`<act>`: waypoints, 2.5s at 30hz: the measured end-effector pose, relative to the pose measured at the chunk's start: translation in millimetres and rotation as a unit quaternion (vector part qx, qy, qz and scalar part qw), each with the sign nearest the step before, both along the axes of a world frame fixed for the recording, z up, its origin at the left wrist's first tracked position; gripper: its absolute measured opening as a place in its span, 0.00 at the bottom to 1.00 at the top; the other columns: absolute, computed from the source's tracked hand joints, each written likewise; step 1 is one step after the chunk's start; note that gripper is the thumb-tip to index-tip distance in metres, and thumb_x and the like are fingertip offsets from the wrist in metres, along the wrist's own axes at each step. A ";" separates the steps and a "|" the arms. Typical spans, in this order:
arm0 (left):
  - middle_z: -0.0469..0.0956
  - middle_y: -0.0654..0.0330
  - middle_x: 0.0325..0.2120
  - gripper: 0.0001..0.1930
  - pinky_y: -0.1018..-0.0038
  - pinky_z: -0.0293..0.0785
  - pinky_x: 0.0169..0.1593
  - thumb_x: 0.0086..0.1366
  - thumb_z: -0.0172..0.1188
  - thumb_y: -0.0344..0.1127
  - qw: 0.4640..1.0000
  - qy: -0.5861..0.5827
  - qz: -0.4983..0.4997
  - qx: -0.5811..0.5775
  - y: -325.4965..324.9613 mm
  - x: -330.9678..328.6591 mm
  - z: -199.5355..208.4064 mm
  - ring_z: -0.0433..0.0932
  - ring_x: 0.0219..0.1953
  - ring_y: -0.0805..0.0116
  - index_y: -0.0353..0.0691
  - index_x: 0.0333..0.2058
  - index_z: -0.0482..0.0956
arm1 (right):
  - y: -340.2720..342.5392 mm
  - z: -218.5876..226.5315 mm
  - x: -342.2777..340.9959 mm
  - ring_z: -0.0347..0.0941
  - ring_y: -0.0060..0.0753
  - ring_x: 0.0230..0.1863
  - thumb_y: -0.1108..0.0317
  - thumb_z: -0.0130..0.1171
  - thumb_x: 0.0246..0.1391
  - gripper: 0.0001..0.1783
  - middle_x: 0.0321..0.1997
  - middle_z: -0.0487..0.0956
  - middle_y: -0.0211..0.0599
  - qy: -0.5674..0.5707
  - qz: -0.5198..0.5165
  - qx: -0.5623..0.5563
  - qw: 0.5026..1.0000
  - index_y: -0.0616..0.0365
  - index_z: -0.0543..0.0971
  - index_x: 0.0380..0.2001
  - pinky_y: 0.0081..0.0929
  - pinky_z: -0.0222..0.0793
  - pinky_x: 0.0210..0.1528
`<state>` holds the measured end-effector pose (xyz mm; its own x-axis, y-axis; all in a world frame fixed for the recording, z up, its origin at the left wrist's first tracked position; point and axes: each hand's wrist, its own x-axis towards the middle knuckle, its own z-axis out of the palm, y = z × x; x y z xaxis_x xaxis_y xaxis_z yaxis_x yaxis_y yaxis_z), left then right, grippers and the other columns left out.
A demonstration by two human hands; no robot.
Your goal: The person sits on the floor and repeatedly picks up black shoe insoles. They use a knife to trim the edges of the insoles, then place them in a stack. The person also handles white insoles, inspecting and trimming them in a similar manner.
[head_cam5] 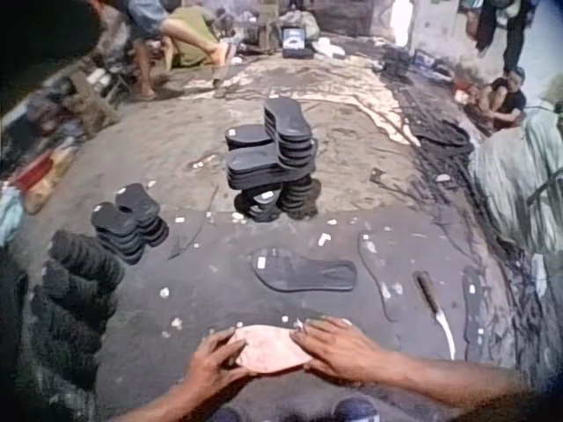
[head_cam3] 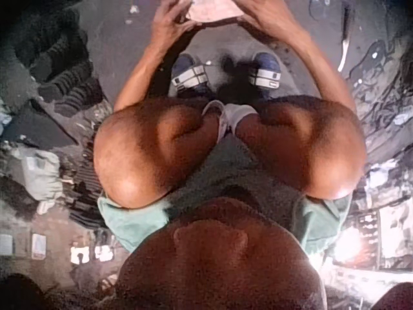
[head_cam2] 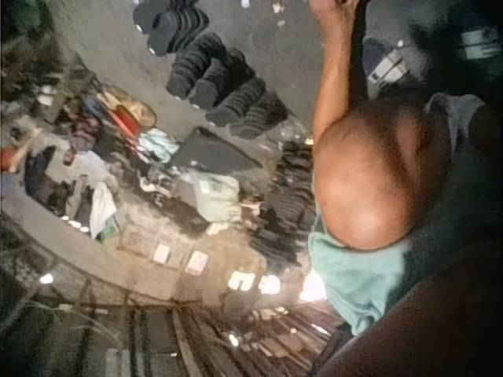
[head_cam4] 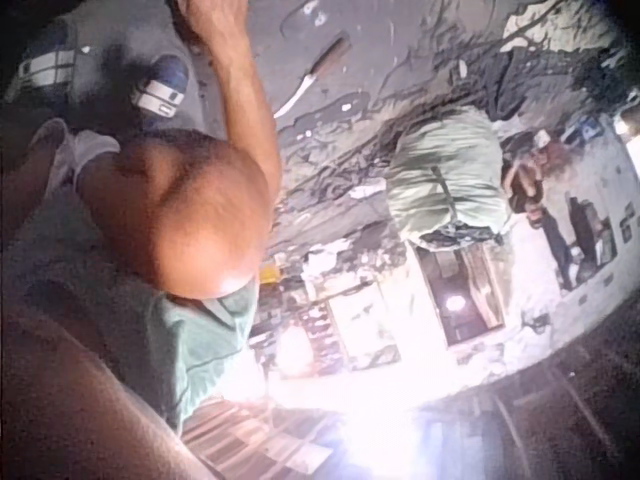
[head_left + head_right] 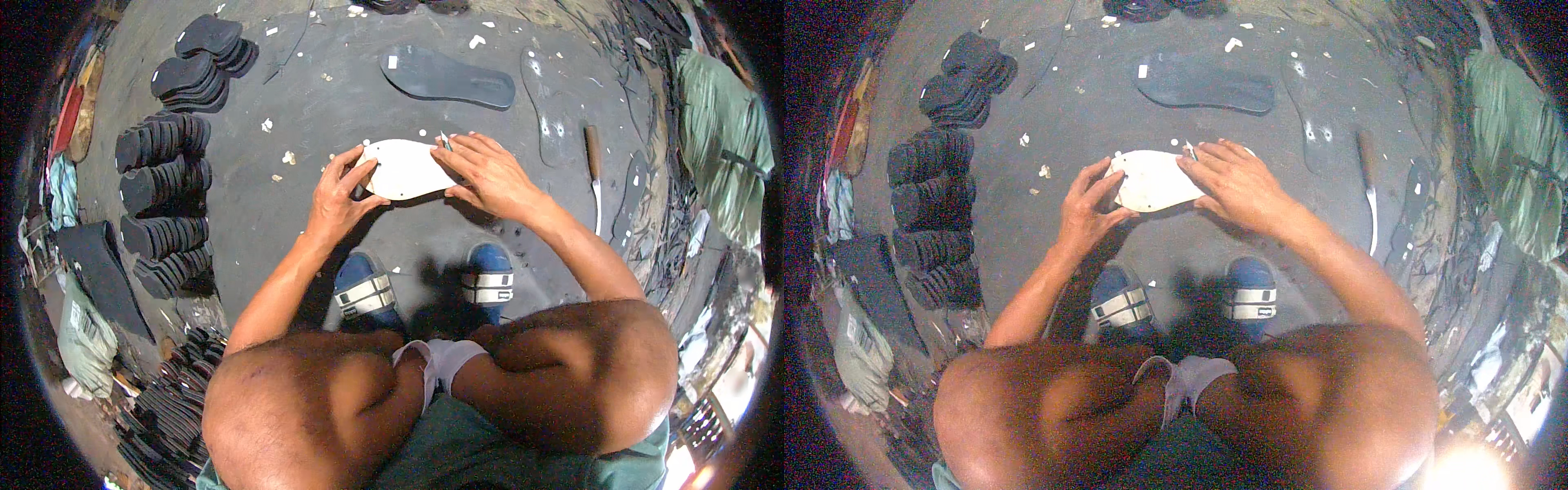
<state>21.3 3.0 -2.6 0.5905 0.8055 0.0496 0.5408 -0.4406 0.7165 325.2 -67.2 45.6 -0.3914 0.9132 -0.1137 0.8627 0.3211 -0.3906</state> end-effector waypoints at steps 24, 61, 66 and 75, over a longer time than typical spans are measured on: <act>0.71 0.55 0.66 0.41 0.43 0.63 0.71 0.41 0.83 0.48 0.997 0.025 -0.034 0.061 -1.9 3.9 -2.9 0.71 0.66 0.47 0.48 0.58 0.82 | -41.6 12.7 6.3 0.77 0.49 0.39 0.60 0.59 0.66 0.13 0.36 0.80 0.45 0.016 -0.063 0.030 0.997 0.58 0.80 0.44 0.43 0.72 0.43; 0.74 0.47 0.63 0.58 0.51 0.63 0.70 0.41 0.84 0.50 0.999 0.000 -0.028 0.034 7.6 1.9 5.0 0.72 0.64 0.45 0.36 0.69 0.65 | 15.1 -20.3 -77.4 0.79 0.49 0.40 0.63 0.62 0.63 0.11 0.37 0.83 0.43 0.232 -0.077 0.078 0.967 0.57 0.83 0.43 0.45 0.70 0.46; 0.73 0.48 0.63 0.56 0.56 0.71 0.66 0.40 0.85 0.44 0.999 -0.030 -0.023 0.024 3.2 6.3 -2.6 0.71 0.64 0.44 0.38 0.68 0.65 | 23.4 -23.8 -80.5 0.78 0.47 0.40 0.62 0.61 0.64 0.10 0.35 0.82 0.41 0.152 -0.064 0.062 0.984 0.56 0.83 0.41 0.43 0.67 0.47; 0.73 0.48 0.63 0.55 0.55 0.71 0.66 0.41 0.85 0.43 0.998 -0.050 -0.021 0.026 0.7 9.3 -4.6 0.71 0.64 0.44 0.38 0.68 0.66 | 28.9 -25.6 -87.0 0.75 0.44 0.36 0.63 0.62 0.63 0.08 0.32 0.79 0.38 0.113 -0.046 0.096 0.988 0.55 0.80 0.37 0.43 0.66 0.41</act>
<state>30.6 3.7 -7.2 0.6136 0.7752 0.1501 0.4487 -0.4987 0.7416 238.2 -38.2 20.0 -0.3007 0.9426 0.1451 0.7899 0.3314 -0.5160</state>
